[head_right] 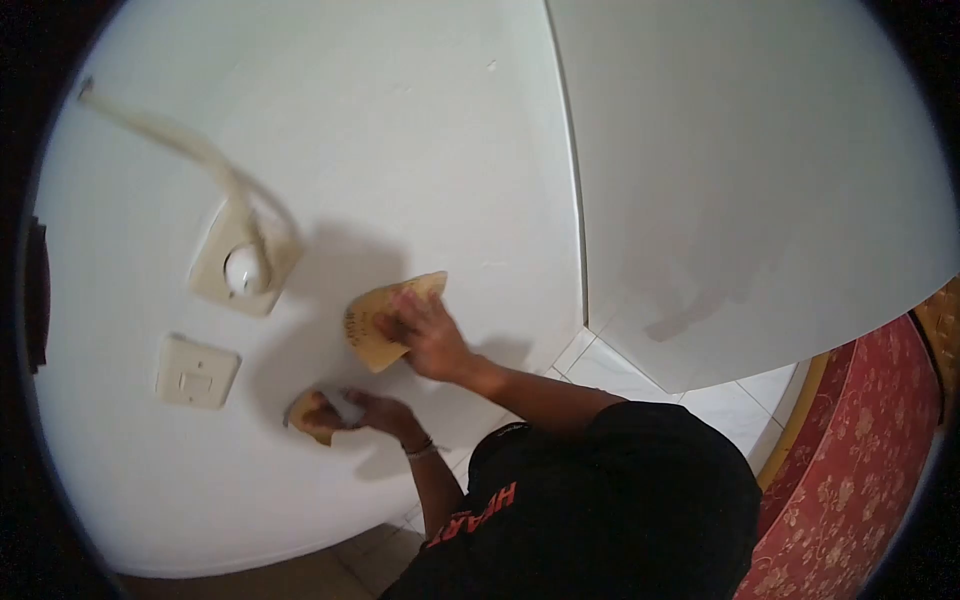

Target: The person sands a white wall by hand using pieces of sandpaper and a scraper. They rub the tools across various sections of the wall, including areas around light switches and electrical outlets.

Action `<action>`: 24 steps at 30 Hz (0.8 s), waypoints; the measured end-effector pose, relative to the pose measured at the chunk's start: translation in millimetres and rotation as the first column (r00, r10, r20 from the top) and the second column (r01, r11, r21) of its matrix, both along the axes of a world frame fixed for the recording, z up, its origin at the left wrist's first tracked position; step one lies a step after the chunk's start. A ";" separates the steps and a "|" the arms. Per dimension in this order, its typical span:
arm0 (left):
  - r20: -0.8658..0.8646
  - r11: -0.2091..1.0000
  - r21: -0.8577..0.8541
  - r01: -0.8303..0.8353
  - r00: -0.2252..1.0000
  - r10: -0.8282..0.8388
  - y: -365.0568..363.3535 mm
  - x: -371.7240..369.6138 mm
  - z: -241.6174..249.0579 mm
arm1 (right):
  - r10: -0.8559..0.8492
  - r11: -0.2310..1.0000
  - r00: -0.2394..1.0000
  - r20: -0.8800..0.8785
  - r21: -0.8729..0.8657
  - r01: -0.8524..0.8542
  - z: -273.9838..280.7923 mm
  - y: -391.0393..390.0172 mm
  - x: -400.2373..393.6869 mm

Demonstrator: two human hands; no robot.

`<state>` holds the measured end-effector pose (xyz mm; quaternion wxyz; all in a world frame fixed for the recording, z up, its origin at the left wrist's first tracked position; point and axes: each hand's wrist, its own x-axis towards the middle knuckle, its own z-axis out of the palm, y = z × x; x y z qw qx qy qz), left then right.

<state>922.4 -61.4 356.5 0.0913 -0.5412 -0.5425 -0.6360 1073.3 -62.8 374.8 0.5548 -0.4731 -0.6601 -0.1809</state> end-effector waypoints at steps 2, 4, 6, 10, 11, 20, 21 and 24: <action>0.001 0.990 0.111 -0.088 0.996 0.088 2.5 -9.8 21.8 | -0.165 0.984 0.975 -0.152 0.041 0.173 -6.9 24.8 62.2; 0.203 0.961 0.241 -0.135 0.975 0.086 -1.8 -28.0 62.4 | -0.241 0.970 0.900 -0.364 -0.105 0.218 -10.4 32.4 141.3; 0.231 0.948 0.214 -0.237 0.955 0.187 -7.4 -45.0 83.8 | -0.277 0.958 0.900 -0.336 -0.021 0.287 8.1 23.6 187.7; 0.334 0.897 0.173 -0.407 0.881 0.336 2.5 -10.8 86.7 | -0.147 0.985 0.159 -0.976 -0.160 -0.068 -8.5 29.5 206.7; 0.216 0.892 0.169 -0.418 0.899 0.381 7.9 -11.6 64.6 | -0.222 0.974 0.210 -0.952 -0.227 0.001 -6.3 32.5 185.9; 0.160 0.962 0.220 -0.162 0.979 0.128 -14.3 -18.3 105.1 | -0.241 0.965 0.955 -0.172 0.064 0.255 19.1 22.2 115.6; 0.219 0.951 0.188 -0.247 0.954 0.204 -20.3 -54.2 116.8 | -0.420 0.907 0.893 -0.159 -0.033 0.421 15.3 27.1 141.6; 0.362 0.946 0.104 -0.307 0.898 0.252 -19.4 -135.5 109.1 | -0.293 0.952 0.623 -0.726 -0.163 0.258 13.5 32.3 208.4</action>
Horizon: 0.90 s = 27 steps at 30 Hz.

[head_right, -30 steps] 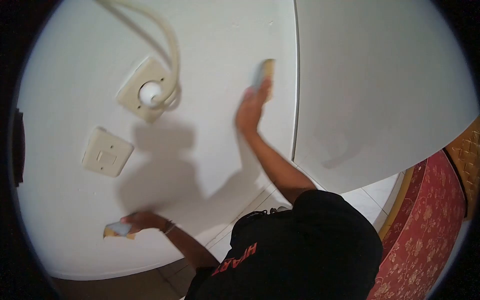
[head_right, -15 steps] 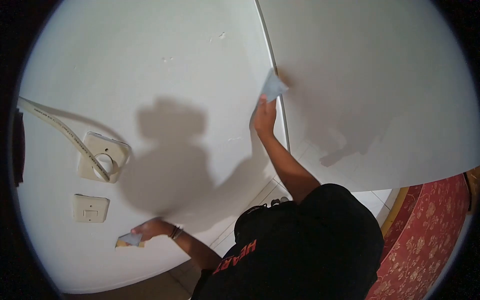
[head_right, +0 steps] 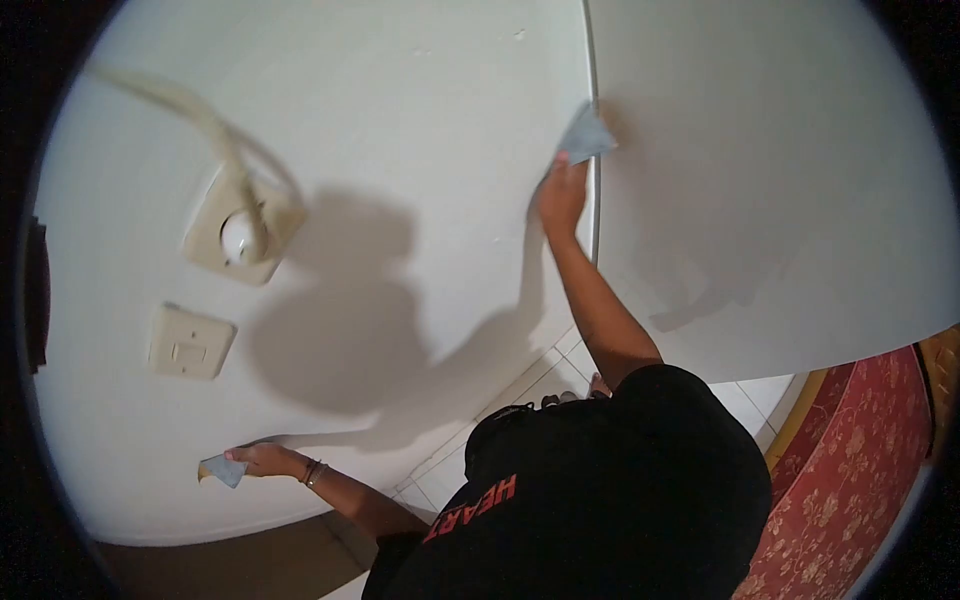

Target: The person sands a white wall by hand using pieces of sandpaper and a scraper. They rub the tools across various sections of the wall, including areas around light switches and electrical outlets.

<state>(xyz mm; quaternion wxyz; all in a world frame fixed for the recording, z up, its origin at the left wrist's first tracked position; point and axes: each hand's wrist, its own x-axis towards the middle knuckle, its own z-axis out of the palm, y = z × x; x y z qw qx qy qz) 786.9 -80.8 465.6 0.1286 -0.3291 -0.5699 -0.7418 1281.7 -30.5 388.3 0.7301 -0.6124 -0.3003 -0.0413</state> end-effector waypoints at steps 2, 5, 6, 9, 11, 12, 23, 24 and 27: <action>0.068 1.000 -0.002 0.003 0.998 -0.003 1.7 -1.9 -12.6 | 0.019 0.992 0.958 -0.287 -0.117 -0.055 -3.5 3.9 -15.2; -0.236 0.996 0.005 -0.094 0.967 0.093 10.4 37.0 -54.5 | -0.090 0.994 0.995 -0.040 0.064 0.092 17.3 8.0 -130.4; -0.116 0.985 0.040 0.165 0.980 -0.159 15.0 62.9 -65.8 | -0.021 0.999 1.000 0.012 0.033 0.020 8.9 7.6 -174.1; -0.427 0.938 -0.347 -0.013 0.893 -0.145 -3.6 102.6 -87.8 | 0.229 0.969 0.720 0.656 -0.084 -0.231 9.1 -34.0 -284.2; -0.524 0.954 -0.291 -0.071 0.846 -0.097 5.5 76.2 -90.2 | 0.447 0.870 0.605 0.659 -0.164 -0.464 7.6 -49.2 -285.4; -0.415 0.983 -0.175 0.060 0.901 -0.129 7.7 52.5 -83.6 | 0.292 0.944 0.653 0.699 -0.102 -0.312 -4.2 -35.3 -275.5; -0.137 0.994 0.088 -0.057 0.988 0.069 9.4 -44.0 -57.8 | 0.066 0.996 0.947 0.314 0.032 -0.080 -3.2 -9.5 -218.5; -0.179 0.999 0.051 -0.015 0.984 0.024 1.7 -8.5 -58.1 | 0.569 0.822 0.808 -0.154 0.138 -0.553 -6.5 -19.2 -269.3; -0.352 0.961 -0.252 0.115 0.914 -0.202 -18.2 32.2 -92.6 | 0.343 0.932 0.833 0.435 -0.268 -0.244 -11.5 -63.5 -333.4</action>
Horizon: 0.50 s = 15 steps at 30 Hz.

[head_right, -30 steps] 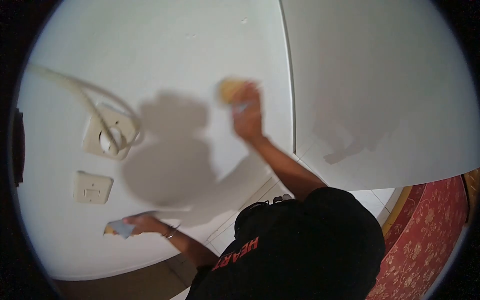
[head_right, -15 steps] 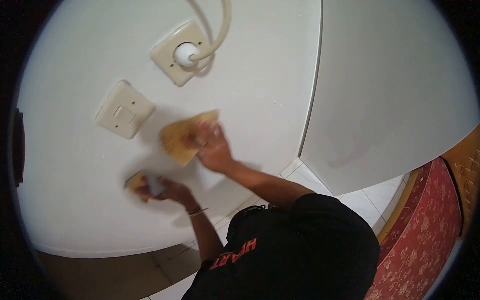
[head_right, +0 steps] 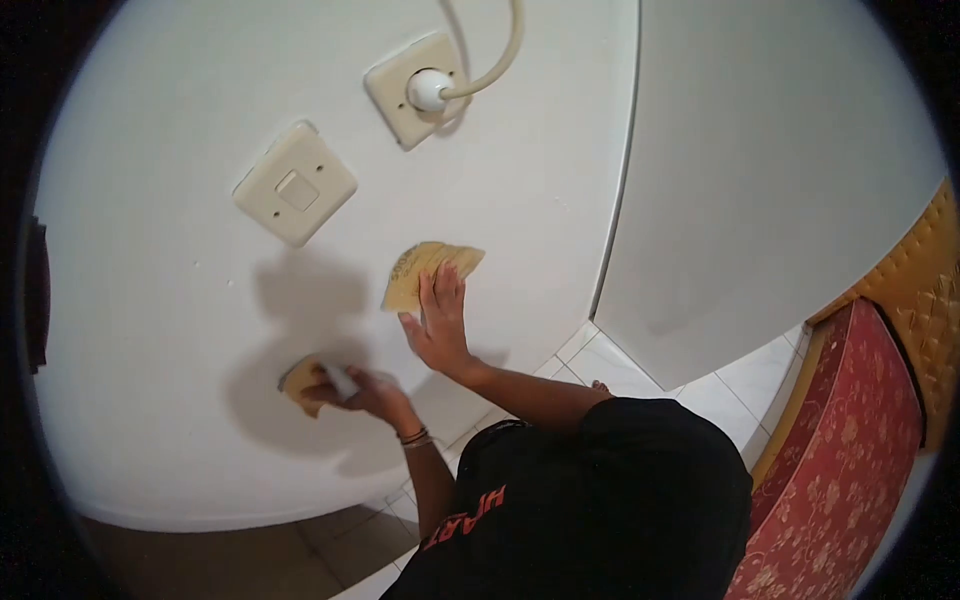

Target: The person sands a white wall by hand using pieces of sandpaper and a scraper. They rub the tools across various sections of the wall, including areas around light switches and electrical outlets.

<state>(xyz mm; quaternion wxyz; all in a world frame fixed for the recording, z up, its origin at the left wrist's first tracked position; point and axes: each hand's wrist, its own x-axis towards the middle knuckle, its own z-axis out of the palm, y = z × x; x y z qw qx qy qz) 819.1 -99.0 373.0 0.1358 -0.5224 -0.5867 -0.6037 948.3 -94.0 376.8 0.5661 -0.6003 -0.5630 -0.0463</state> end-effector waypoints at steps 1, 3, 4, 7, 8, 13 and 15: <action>0.123 0.990 0.122 0.063 0.989 -0.078 1.0 -9.8 6.6 | -0.015 1.000 1.000 -0.002 0.001 0.015 6.1 4.0 7.8; 0.229 0.977 0.182 0.114 0.961 -0.155 6.9 -61.2 17.7 | -0.141 0.981 0.981 -0.132 0.115 0.156 25.9 28.0 49.2; 0.227 0.983 0.178 -0.032 0.974 -0.009 8.3 -93.2 20.3 | -0.216 0.954 0.959 -0.185 0.167 0.248 34.9 41.2 78.3; 0.650 0.998 0.020 -0.065 0.759 0.036 -10.2 -129.6 59.9 | -0.297 0.892 0.885 -0.359 0.226 0.391 63.2 62.5 168.2; 0.628 0.974 0.163 -0.155 0.778 0.018 -12.2 -117.6 69.0 | -0.304 0.891 0.880 -0.365 0.218 0.398 60.6 59.9 171.2; 0.310 0.931 -0.070 -0.357 0.880 0.361 13.6 -70.1 15.5 | -0.247 0.955 0.929 -0.276 0.091 0.282 49.9 41.1 112.3; 0.350 0.953 0.184 -0.240 0.922 0.165 16.2 -5.2 20.0 | -0.178 0.966 0.928 -0.327 0.121 0.228 52.7 35.5 112.4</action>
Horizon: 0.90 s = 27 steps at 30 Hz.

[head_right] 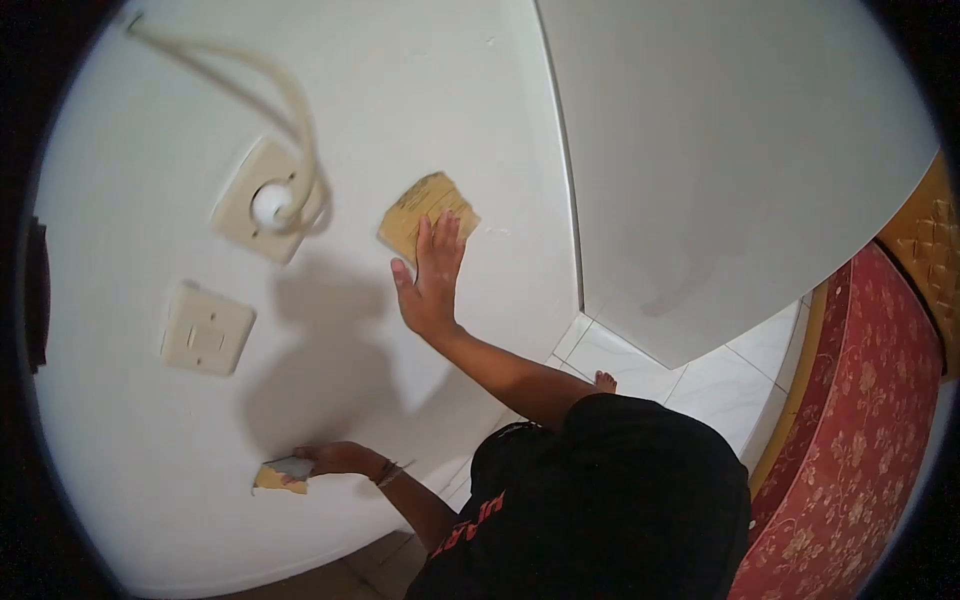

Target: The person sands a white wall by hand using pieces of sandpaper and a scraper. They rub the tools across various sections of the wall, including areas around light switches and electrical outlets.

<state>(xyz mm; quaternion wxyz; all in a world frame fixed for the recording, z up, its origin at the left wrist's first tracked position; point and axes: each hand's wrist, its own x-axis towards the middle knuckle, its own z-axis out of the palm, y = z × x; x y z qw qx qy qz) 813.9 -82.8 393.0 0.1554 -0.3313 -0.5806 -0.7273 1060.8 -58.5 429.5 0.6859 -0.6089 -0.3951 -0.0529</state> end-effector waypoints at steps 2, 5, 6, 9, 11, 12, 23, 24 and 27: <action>0.114 0.985 0.127 0.120 0.984 -0.135 4.6 14.0 2.7 | -0.014 1.000 1.000 -0.020 0.021 0.014 -3.4 6.5 15.0; 0.067 0.987 -0.045 0.157 0.986 -0.153 5.0 -1.0 0.9 | -0.185 0.982 0.982 -0.051 0.041 0.187 -6.2 32.4 110.7; 0.187 0.971 0.009 0.238 0.954 -0.236 -3.8 12.2 24.5 | -0.221 0.974 0.971 -0.088 0.025 0.224 -8.8 40.2 141.4; 0.193 0.994 0.018 0.105 0.975 -0.107 6.8 26.4 45.5 | -0.062 0.980 0.864 -0.500 0.135 0.149 0.7 49.3 188.9; 0.096 0.995 0.097 -0.024 0.995 0.014 25.1 60.4 36.7 | -0.171 0.970 0.920 -0.352 0.104 0.220 0.3 52.3 160.8; 0.049 0.993 0.120 0.013 0.999 -0.019 33.8 84.5 26.7 | -0.214 0.969 0.966 -0.146 0.095 0.229 -1.9 47.1 134.8; -0.528 0.906 -0.122 -0.405 0.799 0.286 28.1 58.1 43.7 | -0.183 0.974 0.964 0.193 0.169 0.151 62.8 52.9 190.9; -0.374 0.954 -0.087 -0.286 0.897 0.235 27.2 56.1 61.0 | -0.123 0.969 0.992 -0.041 0.210 0.129 77.9 58.1 204.1; 0.076 0.987 0.161 0.011 0.997 -0.023 28.4 56.3 100.5 | -0.085 0.967 0.996 -0.037 0.239 0.091 83.3 58.3 198.2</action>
